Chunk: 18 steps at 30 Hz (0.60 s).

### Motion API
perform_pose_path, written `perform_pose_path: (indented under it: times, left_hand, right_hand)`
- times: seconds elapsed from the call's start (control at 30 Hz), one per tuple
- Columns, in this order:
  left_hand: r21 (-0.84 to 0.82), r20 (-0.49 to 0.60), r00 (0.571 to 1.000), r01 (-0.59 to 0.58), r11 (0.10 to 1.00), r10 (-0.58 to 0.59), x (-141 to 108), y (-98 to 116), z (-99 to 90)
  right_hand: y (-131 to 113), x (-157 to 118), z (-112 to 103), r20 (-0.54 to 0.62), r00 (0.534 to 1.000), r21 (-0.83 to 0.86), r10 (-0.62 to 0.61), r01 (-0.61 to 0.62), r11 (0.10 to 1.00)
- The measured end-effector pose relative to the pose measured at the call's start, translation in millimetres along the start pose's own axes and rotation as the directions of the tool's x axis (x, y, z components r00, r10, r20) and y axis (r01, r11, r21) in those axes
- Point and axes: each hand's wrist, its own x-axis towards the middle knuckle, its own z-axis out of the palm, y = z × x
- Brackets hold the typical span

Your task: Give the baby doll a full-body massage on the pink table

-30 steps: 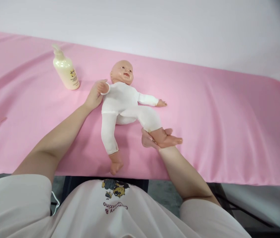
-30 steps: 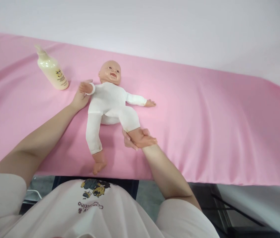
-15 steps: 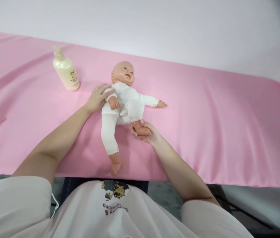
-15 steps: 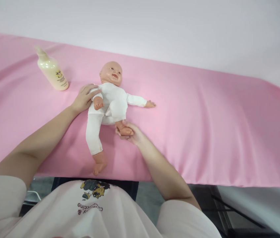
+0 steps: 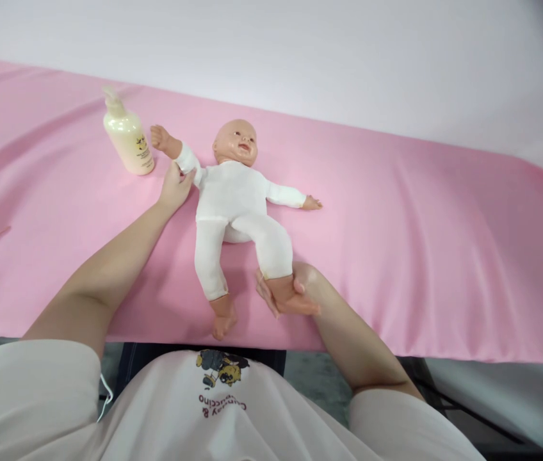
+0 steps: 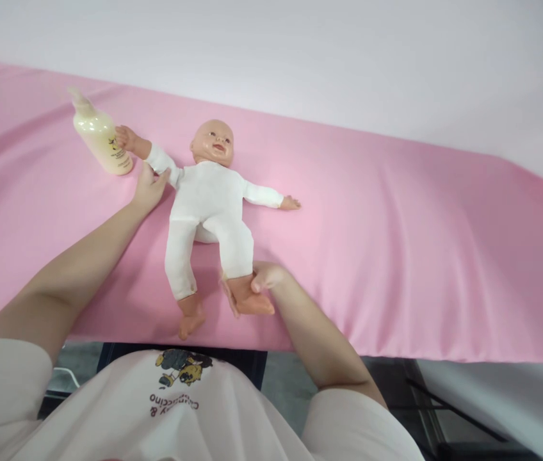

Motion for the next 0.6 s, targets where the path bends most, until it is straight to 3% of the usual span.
perform_pose_path:
  times: [0.17, 0.23, 0.37, 0.43, 0.5, 0.6]
  left_hand:
    - [-0.097, -0.048, 0.996, 0.070, 0.993, -0.075, 3, -4, -1.1]
    - [-0.111, -0.051, 0.995, 0.081, 0.991, -0.087, 4, -3, -1.1]
    - [-0.141, -0.063, 0.992, 0.102, 0.985, -0.112, 5, -7, 0.1]
    - [-0.145, -0.065, 0.989, 0.122, 0.982, -0.132, 6, -11, 0.7]
    - [-0.151, -0.058, 0.988, 0.136, 0.979, -0.146, 6, -15, 1.1]
    - [-0.170, -0.045, 0.990, 0.126, 0.977, -0.135, 6, -17, 1.5]
  right_hand:
    - [0, 3, -5, 0.200, 0.979, -0.146, 0.052, -0.023, 0.989]
    - [1, 2, -6, 0.166, 0.980, -0.178, 0.108, -0.078, 0.981]
    - [1, -1, -6, -0.014, 0.955, -0.229, 0.295, -0.290, 0.929]
    - [2, -2, -7, -0.008, 0.941, -0.251, 0.339, -0.330, 0.910]
    - [4, -2, -9, 0.071, 0.945, -0.244, 0.318, -0.293, 0.925]
    - [6, 2, -11, 0.213, 0.962, -0.187, 0.173, -0.134, 0.973]
